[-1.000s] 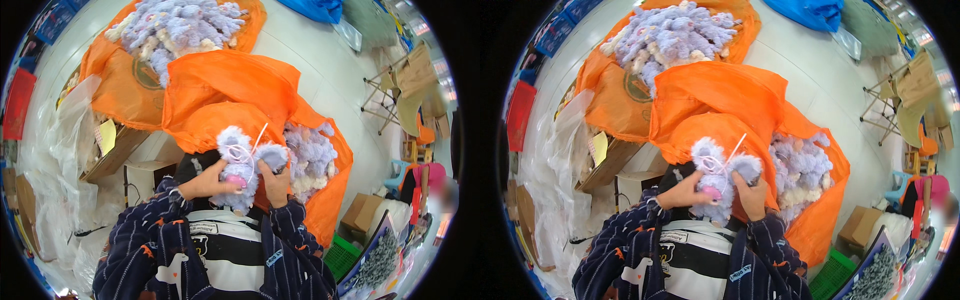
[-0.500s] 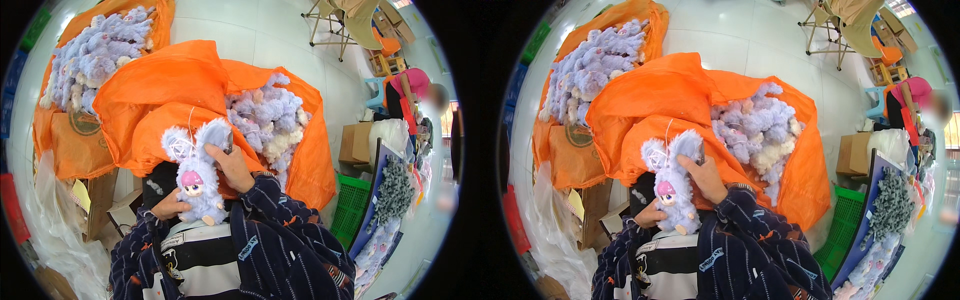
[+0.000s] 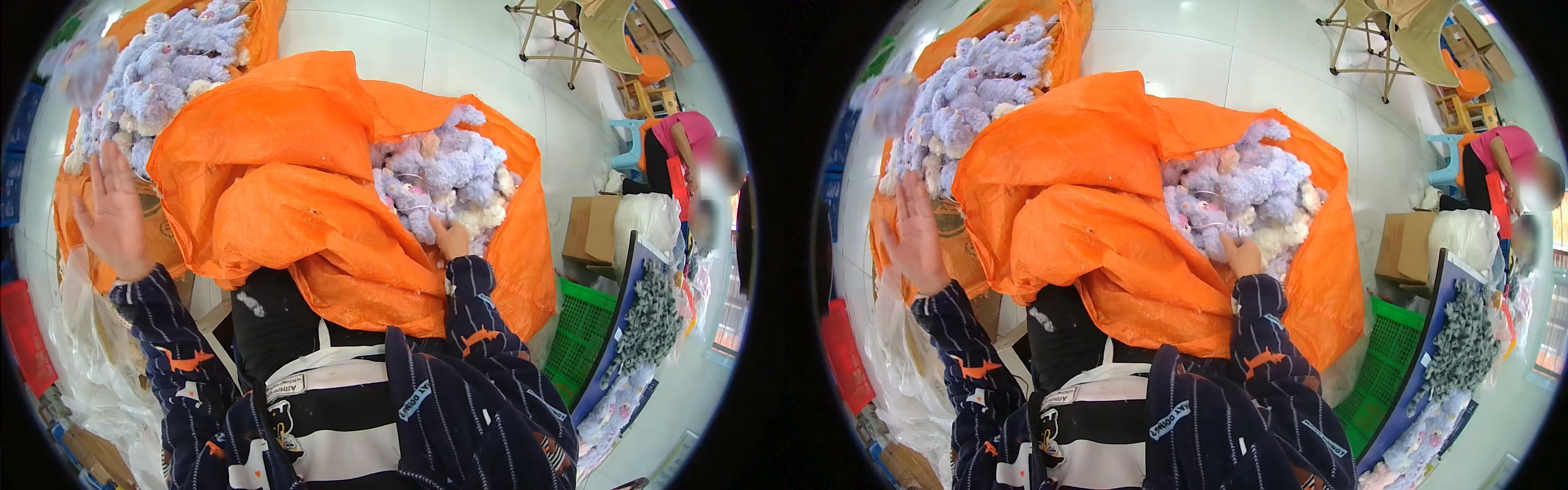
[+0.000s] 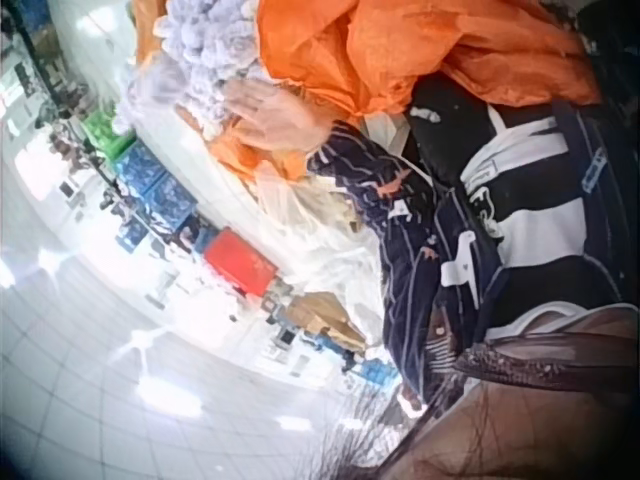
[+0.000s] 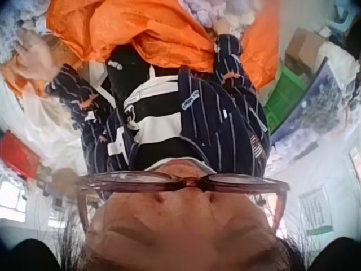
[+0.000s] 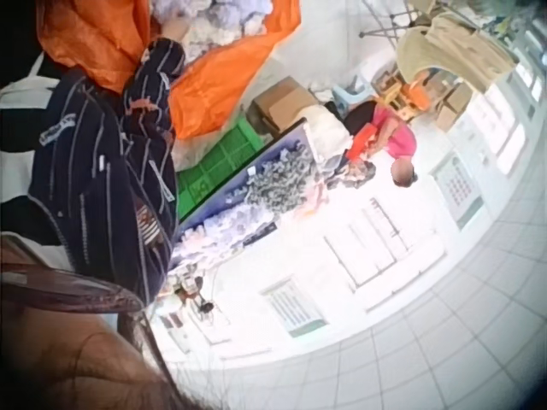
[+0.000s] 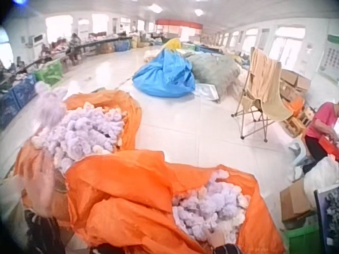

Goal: The person repeatedly picks up small stuffed bunny toys from an orange sack, uses scissors to trim loose threads or fur around the face and ears, and returns the toys to the sack. The process is repeated for multiple units in a continuous loop.

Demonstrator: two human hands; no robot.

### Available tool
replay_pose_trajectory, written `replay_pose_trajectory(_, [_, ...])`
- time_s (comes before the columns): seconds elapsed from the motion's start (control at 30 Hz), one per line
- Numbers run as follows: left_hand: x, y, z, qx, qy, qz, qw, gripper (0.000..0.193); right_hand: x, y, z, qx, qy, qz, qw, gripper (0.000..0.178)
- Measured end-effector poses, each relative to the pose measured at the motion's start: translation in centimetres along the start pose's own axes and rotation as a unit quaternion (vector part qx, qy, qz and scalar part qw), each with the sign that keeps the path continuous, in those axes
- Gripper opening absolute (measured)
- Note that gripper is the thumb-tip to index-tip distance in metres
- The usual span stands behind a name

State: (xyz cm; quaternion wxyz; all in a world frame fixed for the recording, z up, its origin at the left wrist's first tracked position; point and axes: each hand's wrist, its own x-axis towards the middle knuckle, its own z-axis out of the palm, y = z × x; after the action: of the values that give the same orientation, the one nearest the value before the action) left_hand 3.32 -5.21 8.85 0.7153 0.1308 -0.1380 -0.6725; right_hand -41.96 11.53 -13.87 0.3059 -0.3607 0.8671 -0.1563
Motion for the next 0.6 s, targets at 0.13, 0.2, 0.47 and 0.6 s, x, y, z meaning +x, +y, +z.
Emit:
replay_pose_trajectory(0.13, [-5.1, -4.3, -6.2, 0.106, 0.053, -0.140, 0.983, 0.031, -0.4, 2.7, 3.7, 0.345, -0.092, 0.173, 0.918, 0.028])
replay_pose_trajectory(0.2, [-8.4, -7.3, -5.8, 0.153, 0.144, -0.171, 0.963, 0.023, -0.4, -0.1, 1.7, 0.333, -0.052, 0.097, 0.936, 0.024])
replay_pose_trajectory(0.47, [-12.4, -9.4, -4.1, 0.407, -0.070, -0.265, 0.871, 0.027, -8.7, -14.8, -10.6, 0.149, 0.095, -0.264, 0.948, 0.020])
replay_pose_trajectory(0.6, [-12.4, -8.2, -1.7, 0.575, -0.174, -0.195, 0.776, 0.067, -15.2, -18.2, -14.9, 0.153, 0.079, -0.419, 0.892, 0.015])
